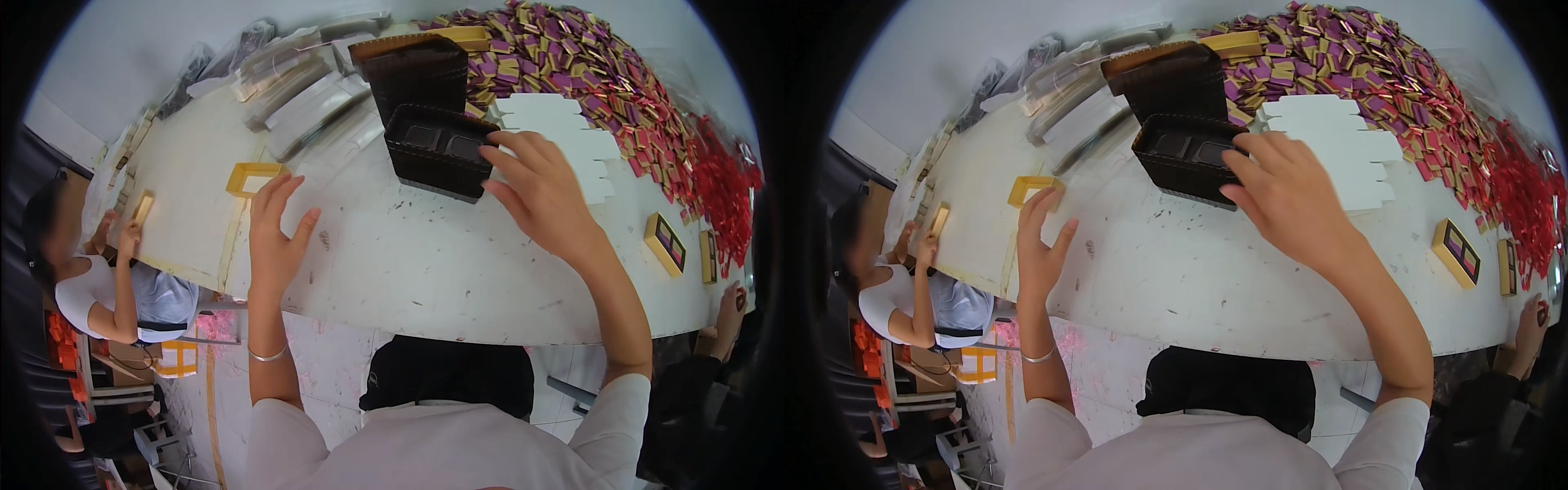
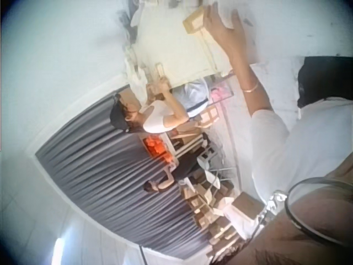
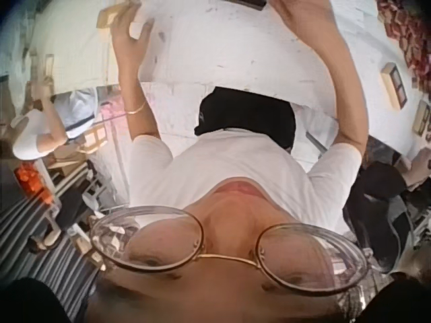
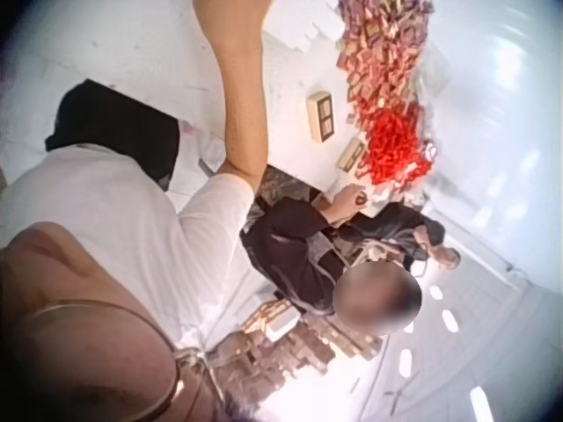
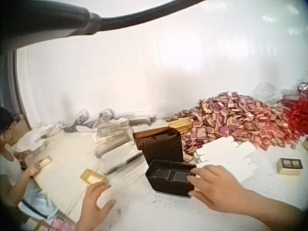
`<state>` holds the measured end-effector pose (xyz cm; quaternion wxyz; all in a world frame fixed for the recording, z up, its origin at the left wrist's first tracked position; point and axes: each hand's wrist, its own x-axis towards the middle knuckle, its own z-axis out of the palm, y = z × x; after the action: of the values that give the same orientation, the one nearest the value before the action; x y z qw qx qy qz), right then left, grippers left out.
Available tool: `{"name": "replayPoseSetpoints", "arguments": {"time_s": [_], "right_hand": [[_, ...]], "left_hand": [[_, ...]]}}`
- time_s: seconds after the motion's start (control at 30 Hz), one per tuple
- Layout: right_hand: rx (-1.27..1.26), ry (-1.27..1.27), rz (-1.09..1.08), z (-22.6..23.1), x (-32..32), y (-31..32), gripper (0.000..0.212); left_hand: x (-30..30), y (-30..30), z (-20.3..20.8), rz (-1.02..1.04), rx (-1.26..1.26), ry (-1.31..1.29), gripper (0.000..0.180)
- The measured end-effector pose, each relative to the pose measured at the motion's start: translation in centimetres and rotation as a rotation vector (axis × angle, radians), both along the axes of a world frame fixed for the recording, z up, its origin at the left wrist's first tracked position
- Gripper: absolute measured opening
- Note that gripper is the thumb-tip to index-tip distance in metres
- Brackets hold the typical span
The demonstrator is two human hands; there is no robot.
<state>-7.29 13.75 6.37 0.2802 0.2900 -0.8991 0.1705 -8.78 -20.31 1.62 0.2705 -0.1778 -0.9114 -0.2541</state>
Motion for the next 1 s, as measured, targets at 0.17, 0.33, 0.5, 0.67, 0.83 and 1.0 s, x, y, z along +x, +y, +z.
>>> {"name": "replayPoseSetpoints", "arguments": {"time_s": [0.17,0.33,0.5,0.67,0.83,1.0], "right_hand": [[-0.101,-0.165,-0.071,-0.2,-1.4,-1.2,0.006],[-0.272,-0.392,-0.057,1.4,-1.5,-1.3,0.006],[-0.470,-0.029,0.023,1.5,-1.3,-0.1,0.008],[-0.736,-0.269,-0.046,2.9,5.6,4.1,0.033],[-0.825,-0.732,-0.094,1.2,10.2,7.5,0.053],[-0.861,-0.928,-0.279,-0.9,13.5,10.5,0.033]], "left_hand": [[-1.4,-1.9,0.4,0.160,-0.150,0.029,0.043],[-2.5,-5.9,-1.7,0.160,-0.310,-0.129,0.028],[0.0,-1.6,-0.4,-0.079,-0.277,0.025,0.012],[6.9,8.8,-0.5,-0.541,-0.107,0.015,0.015],[9.8,16.8,-2.3,-0.711,-0.099,0.007,0.027],[10.2,14.6,0.4,-0.550,-0.058,-0.081,0.074]]}}
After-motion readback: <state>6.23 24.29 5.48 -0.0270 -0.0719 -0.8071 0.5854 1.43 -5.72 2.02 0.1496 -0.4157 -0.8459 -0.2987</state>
